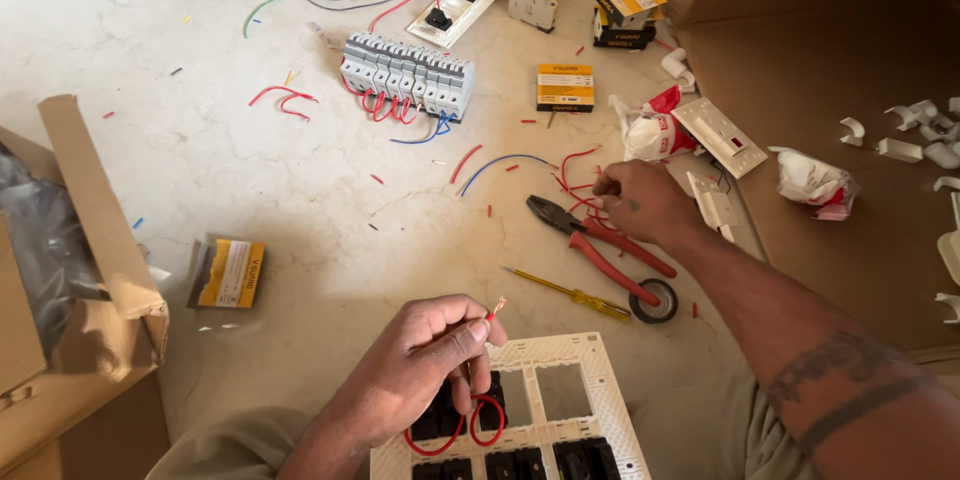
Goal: The person connects red and yellow wires to an electrical switchboard, using a screwdriver to tighten terminals and pliers to cut or grip wires.
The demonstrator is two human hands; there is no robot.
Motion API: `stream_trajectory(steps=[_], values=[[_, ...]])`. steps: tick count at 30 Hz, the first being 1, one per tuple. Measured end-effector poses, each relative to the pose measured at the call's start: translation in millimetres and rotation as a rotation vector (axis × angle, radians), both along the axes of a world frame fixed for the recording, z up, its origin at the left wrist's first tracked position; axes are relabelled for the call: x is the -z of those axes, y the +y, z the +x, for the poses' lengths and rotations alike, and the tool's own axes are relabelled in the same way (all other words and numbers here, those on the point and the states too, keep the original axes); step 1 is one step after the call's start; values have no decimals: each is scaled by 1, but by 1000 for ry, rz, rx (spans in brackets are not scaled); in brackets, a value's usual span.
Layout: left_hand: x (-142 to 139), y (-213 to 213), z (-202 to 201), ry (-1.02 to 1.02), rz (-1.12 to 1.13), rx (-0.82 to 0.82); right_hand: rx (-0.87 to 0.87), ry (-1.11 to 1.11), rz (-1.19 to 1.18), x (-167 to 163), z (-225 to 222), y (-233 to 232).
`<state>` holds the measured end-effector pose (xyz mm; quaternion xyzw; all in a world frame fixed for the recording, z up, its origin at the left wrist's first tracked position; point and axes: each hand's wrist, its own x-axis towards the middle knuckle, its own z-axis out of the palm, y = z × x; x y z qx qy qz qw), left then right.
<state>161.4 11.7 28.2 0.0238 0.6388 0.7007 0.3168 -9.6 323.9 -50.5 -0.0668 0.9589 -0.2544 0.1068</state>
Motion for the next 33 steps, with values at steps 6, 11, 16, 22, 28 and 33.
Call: stream_trajectory(steps=[6, 11, 16, 22, 28, 33], values=[[4, -6, -1, -37, 42, -36, -85, 231, 7, 13, -6, -24], [1, -7, -3, -50, 155, -37, -107, 328, -54, 7, -1, -56], [-9, -12, -2, 5, 23, -47, -30, 152, -57, -34, -10, -61], [-18, -16, 3, 71, -11, -53, 60, 107, 8, -120, 28, -35], [-27, -15, 16, 87, -58, -50, 328, 85, -376, -153, 84, -33], [-30, -17, 27, 146, -37, -47, 191, 27, -596, -155, 111, -47]])
